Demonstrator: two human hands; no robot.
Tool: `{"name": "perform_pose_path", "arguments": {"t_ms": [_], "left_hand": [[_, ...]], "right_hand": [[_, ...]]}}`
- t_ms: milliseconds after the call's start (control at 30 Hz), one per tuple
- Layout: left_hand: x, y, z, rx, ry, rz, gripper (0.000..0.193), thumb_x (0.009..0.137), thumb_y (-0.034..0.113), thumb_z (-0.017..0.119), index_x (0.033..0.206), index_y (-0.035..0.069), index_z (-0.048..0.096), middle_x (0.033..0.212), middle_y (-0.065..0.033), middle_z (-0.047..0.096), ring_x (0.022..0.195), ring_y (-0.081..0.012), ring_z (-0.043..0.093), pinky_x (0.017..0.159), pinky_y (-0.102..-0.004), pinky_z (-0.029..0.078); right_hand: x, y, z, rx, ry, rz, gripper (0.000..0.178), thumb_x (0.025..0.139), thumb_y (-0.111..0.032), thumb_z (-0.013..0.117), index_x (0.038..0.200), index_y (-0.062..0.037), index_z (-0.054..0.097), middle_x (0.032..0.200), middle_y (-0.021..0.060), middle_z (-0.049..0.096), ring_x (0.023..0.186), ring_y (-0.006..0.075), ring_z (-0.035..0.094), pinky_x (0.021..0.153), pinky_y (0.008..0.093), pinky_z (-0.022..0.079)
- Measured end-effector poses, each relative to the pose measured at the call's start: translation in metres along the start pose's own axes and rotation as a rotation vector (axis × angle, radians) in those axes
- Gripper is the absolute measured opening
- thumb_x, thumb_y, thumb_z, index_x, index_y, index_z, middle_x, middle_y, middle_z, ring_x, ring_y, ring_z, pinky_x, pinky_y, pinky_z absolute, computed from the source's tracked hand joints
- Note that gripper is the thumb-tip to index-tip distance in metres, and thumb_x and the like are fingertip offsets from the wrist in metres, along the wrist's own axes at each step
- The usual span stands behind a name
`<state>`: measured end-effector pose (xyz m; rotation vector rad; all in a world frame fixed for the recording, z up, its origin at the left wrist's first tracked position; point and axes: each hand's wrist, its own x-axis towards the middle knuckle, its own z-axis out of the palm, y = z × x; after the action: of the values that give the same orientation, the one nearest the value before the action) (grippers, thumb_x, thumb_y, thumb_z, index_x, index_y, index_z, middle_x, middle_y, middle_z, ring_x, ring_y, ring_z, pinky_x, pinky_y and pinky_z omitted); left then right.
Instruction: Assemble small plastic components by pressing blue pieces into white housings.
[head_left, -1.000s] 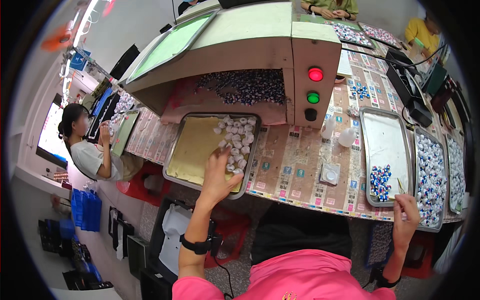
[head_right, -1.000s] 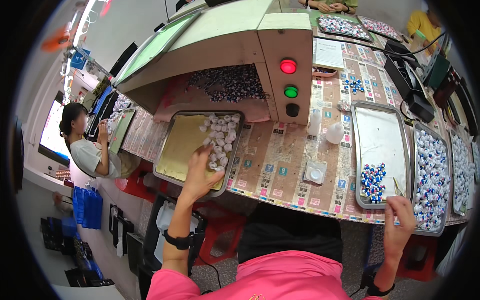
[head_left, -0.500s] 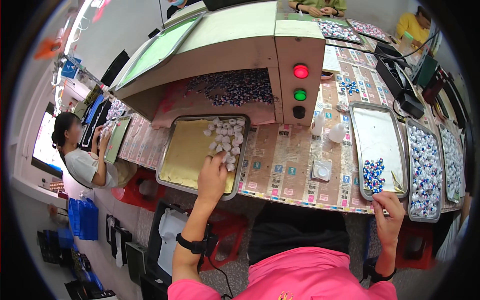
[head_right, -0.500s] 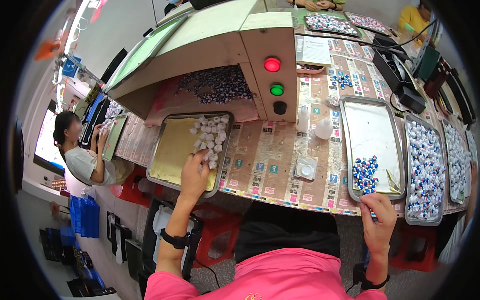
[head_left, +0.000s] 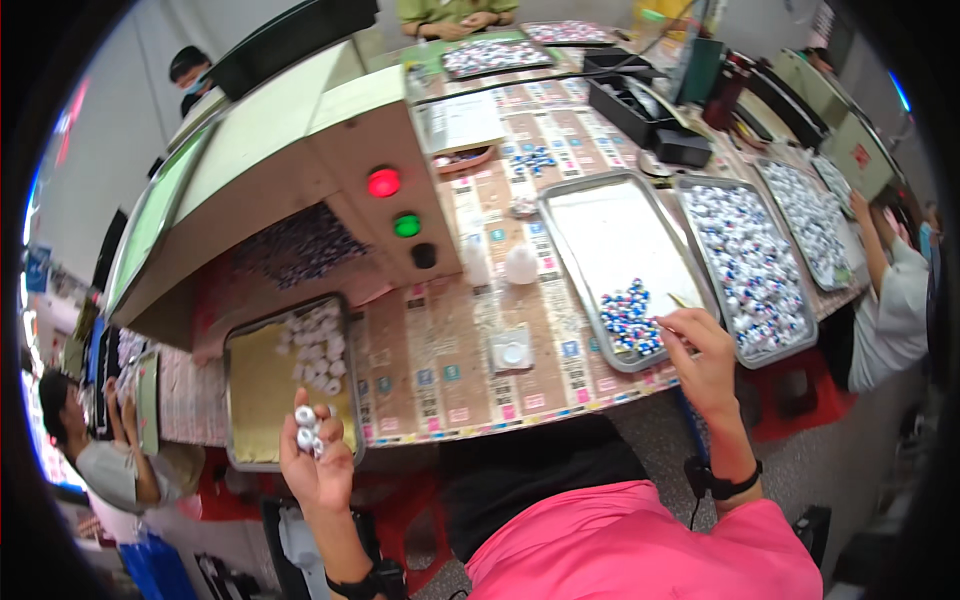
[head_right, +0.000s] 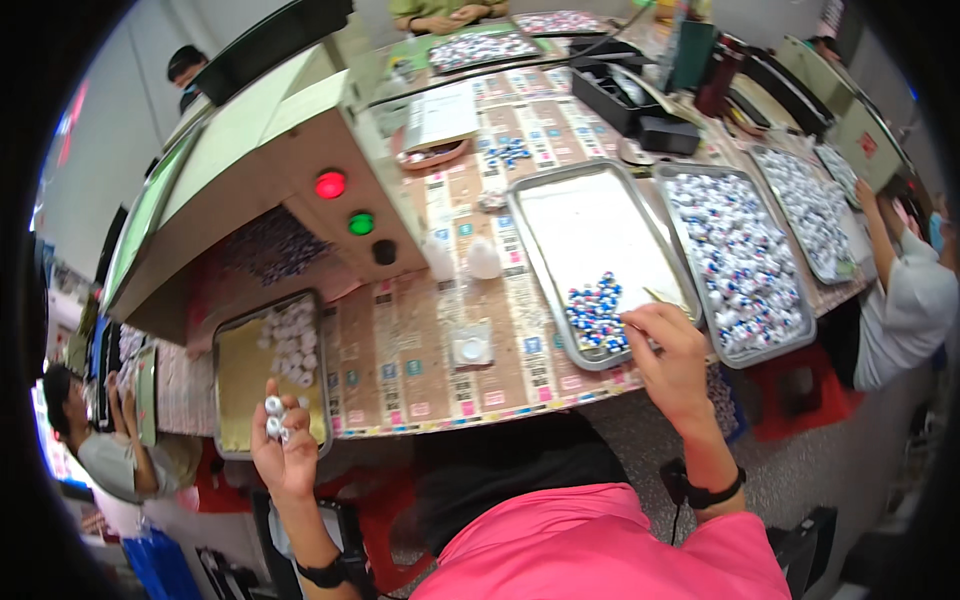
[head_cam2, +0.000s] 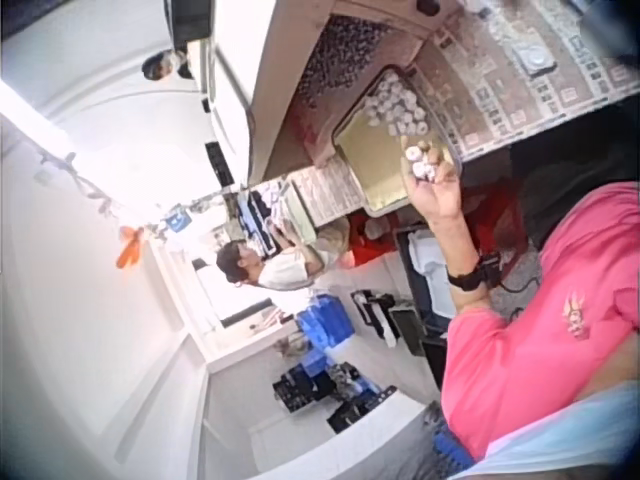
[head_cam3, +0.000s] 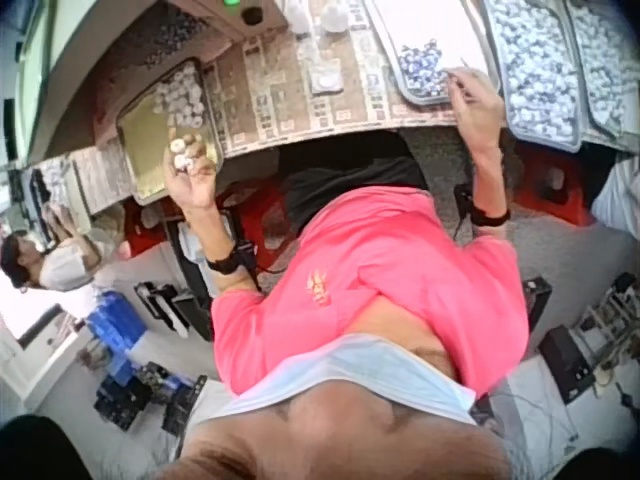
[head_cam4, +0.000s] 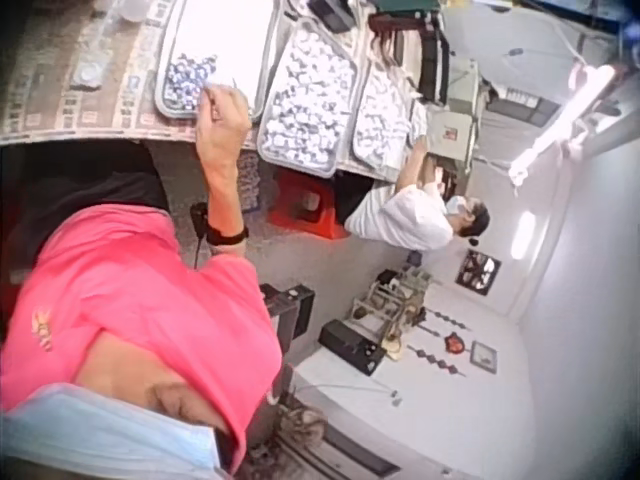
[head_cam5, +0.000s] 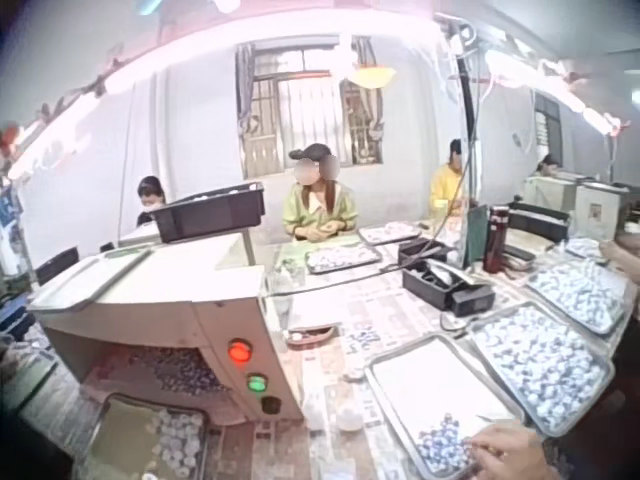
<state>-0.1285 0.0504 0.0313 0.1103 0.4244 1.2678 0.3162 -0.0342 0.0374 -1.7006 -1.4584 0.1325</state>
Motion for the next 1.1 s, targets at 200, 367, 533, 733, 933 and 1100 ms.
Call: {"name": "perform_pose_path", "arguments": {"t_ms": [200, 367, 533, 733, 933, 1100], "left_hand": [[-0.006, -0.069, 0.017, 0.062, 0.002, -0.397, 0.028, 0.096, 0.025, 0.044, 0.113, 0.006, 0.054, 0.086, -0.0098, 0.055, 0.057, -0.0127, 0.043, 0.043, -0.0229, 0.034], [-0.014, -0.127, 0.024, 0.127, -0.044, -0.557, 0.030, 0.097, 0.028, 0.044, 0.117, 0.008, 0.055, 0.087, -0.0093, 0.055, 0.063, -0.0144, 0.044, 0.046, -0.0241, 0.035], [-0.016, -0.148, 0.033, 0.133, -0.021, -0.632, 0.036, 0.093, 0.019, 0.048, 0.126, 0.005, 0.050, 0.099, -0.0123, 0.056, 0.072, -0.0181, 0.049, 0.054, -0.0277, 0.039], [-0.017, -0.154, 0.016, 0.026, -0.019, -0.657, 0.035, 0.091, 0.015, 0.048, 0.123, 0.002, 0.050, 0.102, -0.0143, 0.057, 0.073, -0.0188, 0.050, 0.056, -0.0293, 0.040], [-0.020, -0.152, 0.024, 0.069, -0.050, -0.585, 0.037, 0.097, 0.021, 0.044, 0.131, 0.007, 0.044, 0.100, -0.0101, 0.056, 0.072, -0.0146, 0.050, 0.055, -0.0266, 0.040], [-0.014, -0.150, 0.022, 0.099, -0.009, -0.530, 0.038, 0.097, 0.025, 0.044, 0.132, 0.009, 0.043, 0.099, -0.0084, 0.055, 0.069, -0.0135, 0.046, 0.053, -0.0255, 0.037]], "right_hand": [[0.019, 0.018, 0.017, -0.106, -0.088, -0.130, 0.015, 0.076, 0.000, 0.063, 0.091, -0.0033, 0.066, 0.088, 0.0110, 0.063, 0.089, 0.0285, 0.056, 0.078, 0.0364, 0.045], [0.046, 0.020, 0.045, -0.143, -0.154, -0.174, 0.013, 0.076, -0.002, 0.062, 0.089, -0.0042, 0.066, 0.088, 0.0087, 0.065, 0.085, 0.0298, 0.055, 0.077, 0.0377, 0.045], [0.058, 0.019, 0.052, -0.319, -0.361, -0.071, 0.014, 0.077, -0.008, 0.064, 0.090, -0.0049, 0.068, 0.086, 0.0098, 0.063, 0.084, 0.0291, 0.054, 0.078, 0.0374, 0.044], [0.060, 0.022, 0.051, -0.185, -0.409, 0.019, 0.015, 0.075, -0.009, 0.063, 0.088, -0.0052, 0.068, 0.081, 0.0128, 0.062, 0.081, 0.0300, 0.057, 0.076, 0.0383, 0.046], [0.053, 0.015, 0.057, -0.023, -0.285, -0.027, 0.016, 0.074, -0.002, 0.062, 0.090, -0.0032, 0.066, 0.083, 0.0121, 0.061, 0.077, 0.0264, 0.061, 0.071, 0.0336, 0.048], [0.040, -0.002, 0.048, 0.290, -0.203, 0.084, 0.015, 0.078, 0.003, 0.060, 0.093, 0.0018, 0.061, 0.089, 0.0079, 0.059, 0.079, 0.0152, 0.061, 0.069, 0.0267, 0.050]]}}
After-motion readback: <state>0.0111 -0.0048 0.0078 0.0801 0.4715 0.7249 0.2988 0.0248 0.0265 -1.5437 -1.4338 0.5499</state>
